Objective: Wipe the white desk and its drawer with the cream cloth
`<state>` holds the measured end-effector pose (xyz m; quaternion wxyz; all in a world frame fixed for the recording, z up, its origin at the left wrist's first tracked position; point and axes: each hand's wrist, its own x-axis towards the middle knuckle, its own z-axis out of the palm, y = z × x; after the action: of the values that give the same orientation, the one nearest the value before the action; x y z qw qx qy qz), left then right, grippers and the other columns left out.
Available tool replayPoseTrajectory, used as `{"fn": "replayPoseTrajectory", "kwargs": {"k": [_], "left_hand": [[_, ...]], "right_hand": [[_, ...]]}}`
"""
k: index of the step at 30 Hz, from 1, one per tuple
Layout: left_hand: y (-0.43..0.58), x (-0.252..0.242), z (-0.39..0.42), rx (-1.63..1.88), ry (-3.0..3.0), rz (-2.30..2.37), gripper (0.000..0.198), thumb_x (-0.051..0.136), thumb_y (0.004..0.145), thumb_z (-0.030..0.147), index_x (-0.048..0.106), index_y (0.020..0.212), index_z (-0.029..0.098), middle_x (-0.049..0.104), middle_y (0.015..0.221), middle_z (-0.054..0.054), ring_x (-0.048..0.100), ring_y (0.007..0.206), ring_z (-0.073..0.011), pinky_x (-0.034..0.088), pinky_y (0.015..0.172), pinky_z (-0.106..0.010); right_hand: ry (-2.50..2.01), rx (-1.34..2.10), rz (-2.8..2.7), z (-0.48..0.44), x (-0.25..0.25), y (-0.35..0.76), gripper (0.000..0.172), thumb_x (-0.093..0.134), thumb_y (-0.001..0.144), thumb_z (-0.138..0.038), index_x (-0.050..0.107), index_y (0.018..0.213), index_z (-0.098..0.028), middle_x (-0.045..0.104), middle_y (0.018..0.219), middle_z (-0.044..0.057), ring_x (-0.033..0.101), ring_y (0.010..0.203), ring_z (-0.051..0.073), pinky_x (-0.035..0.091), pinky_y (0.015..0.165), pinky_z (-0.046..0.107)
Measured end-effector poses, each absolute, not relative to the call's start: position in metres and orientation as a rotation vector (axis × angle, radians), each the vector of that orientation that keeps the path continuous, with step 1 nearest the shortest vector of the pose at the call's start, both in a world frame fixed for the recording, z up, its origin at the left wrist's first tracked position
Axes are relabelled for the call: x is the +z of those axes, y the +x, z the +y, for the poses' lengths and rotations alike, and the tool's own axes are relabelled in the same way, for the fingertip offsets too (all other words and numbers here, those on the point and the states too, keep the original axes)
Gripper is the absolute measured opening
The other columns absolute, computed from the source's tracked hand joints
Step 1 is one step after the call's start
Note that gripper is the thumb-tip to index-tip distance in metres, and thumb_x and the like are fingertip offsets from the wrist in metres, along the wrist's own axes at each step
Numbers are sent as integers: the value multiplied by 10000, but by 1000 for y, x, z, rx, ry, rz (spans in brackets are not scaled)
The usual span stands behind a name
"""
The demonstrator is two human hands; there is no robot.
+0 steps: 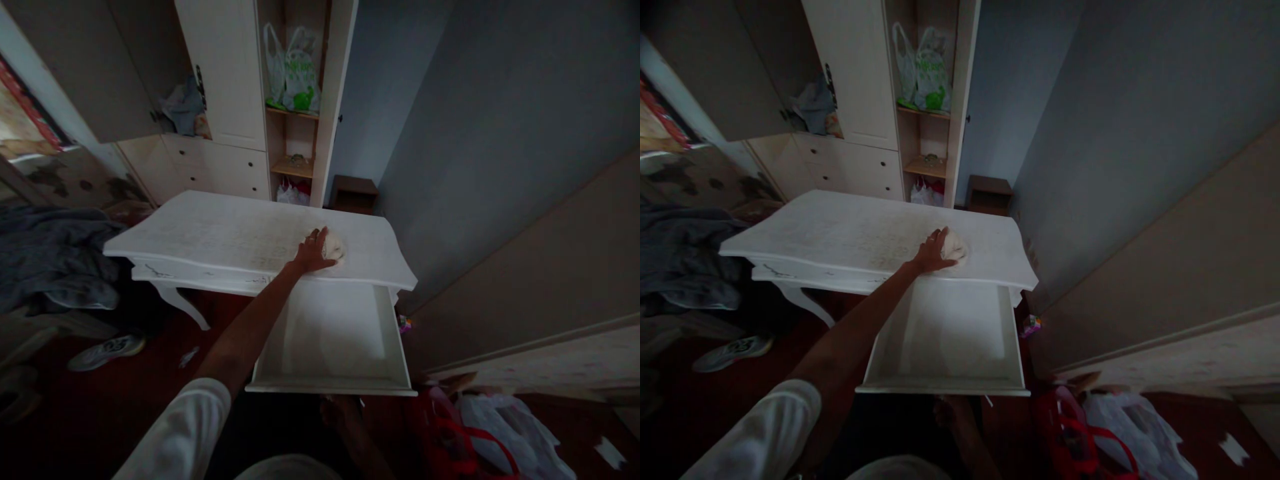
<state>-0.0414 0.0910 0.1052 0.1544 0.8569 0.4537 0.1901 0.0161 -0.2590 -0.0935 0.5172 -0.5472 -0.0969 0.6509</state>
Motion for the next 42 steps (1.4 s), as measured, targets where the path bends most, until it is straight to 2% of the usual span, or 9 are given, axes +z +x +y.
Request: {"fn": "replayPoseTrajectory", "kwargs": {"k": [3, 6, 9, 11, 16, 20, 24, 33, 42], "left_hand": [[-51, 104, 99, 612, 2345, 1193, 1167, 667, 733, 691, 35, 1583, 201, 187, 1626, -224, 190, 1497, -396, 257, 1142, -601], [-77, 99, 105, 886, 2136, 1084, 959, 524, 858, 659, 87, 1577, 198, 389, 1538, -197, 392, 1417, -324, 313, 1141, -534], [-119, 84, 111, 1278, 1942, 1146, 715, 390, 939, 576, 282, 1511, 161, 571, 1351, -184, 574, 1225, -269, 453, 1026, -458], [-149, 74, 115, 1389, 1887, 1311, 577, 370, 943, 521, 475, 1360, 135, 648, 1198, -169, 634, 1083, -255, 508, 934, -424], [-201, 64, 124, 1236, 2180, 1471, 352, 468, 832, 318, 630, 1090, 140, 688, 1083, -139, 635, 1009, -252, 499, 954, -422], [-199, 69, 115, 1002, 2424, 1493, 335, 460, 815, 255, 667, 1052, 140, 680, 1119, -156, 607, 1054, -282, 476, 982, -446], [-186, 73, 97, 843, 2583, 1479, 345, 422, 871, 259, 688, 1072, 170, 671, 1176, -148, 563, 1138, -303, 457, 997, -459], [-186, 73, 87, 887, 2527, 1501, 352, 429, 891, 261, 700, 1104, 188, 673, 1236, -123, 552, 1197, -301, 471, 984, -442], [-186, 72, 85, 907, 2524, 1479, 356, 424, 901, 265, 704, 1103, 181, 674, 1231, -126, 563, 1195, -301, 476, 982, -438]], "right_hand": [[-1318, 1562, -236, -259, -101, 15, 558, 845, 474, -625, 706, 732, -151, 676, 614, 58, 591, 513, 141, 409, 466, 233], [-1379, 1561, -251, -259, -106, 15, 584, 812, 490, -667, 702, 730, -147, 668, 598, 62, 578, 497, 139, 393, 456, 233], [-1401, 1566, -268, -259, -102, 16, 595, 805, 481, -672, 703, 737, -145, 665, 592, 58, 574, 494, 137, 397, 473, 242], [-1398, 1579, -269, -259, -95, 18, 594, 813, 464, -663, 702, 741, -149, 675, 607, 56, 582, 505, 140, 409, 495, 253], [-1392, 1612, -270, -262, -77, 20, 555, 800, 519, -630, 701, 789, -154, 695, 659, 57, 608, 564, 152, 432, 553, 271], [-1410, 1554, -270, -263, -69, 16, 496, 781, 562, -589, 696, 765, -144, 688, 652, 54, 591, 562, 142, 422, 548, 262], [-1387, 1509, -235, -263, -58, 10, 463, 787, 561, -566, 690, 719, -142, 665, 614, 40, 578, 559, 132, 429, 553, 255], [-1282, 1454, -136, -254, -13, 0, 411, 787, 625, -524, 674, 753, -150, 699, 693, 58, 614, 573, 146, 430, 497, 239], [-1357, 1353, -99, -220, -8, 5, 334, 733, 635, -464, 608, 759, -180, 691, 682, 41, 608, 554, 139, 417, 472, 234]]}}
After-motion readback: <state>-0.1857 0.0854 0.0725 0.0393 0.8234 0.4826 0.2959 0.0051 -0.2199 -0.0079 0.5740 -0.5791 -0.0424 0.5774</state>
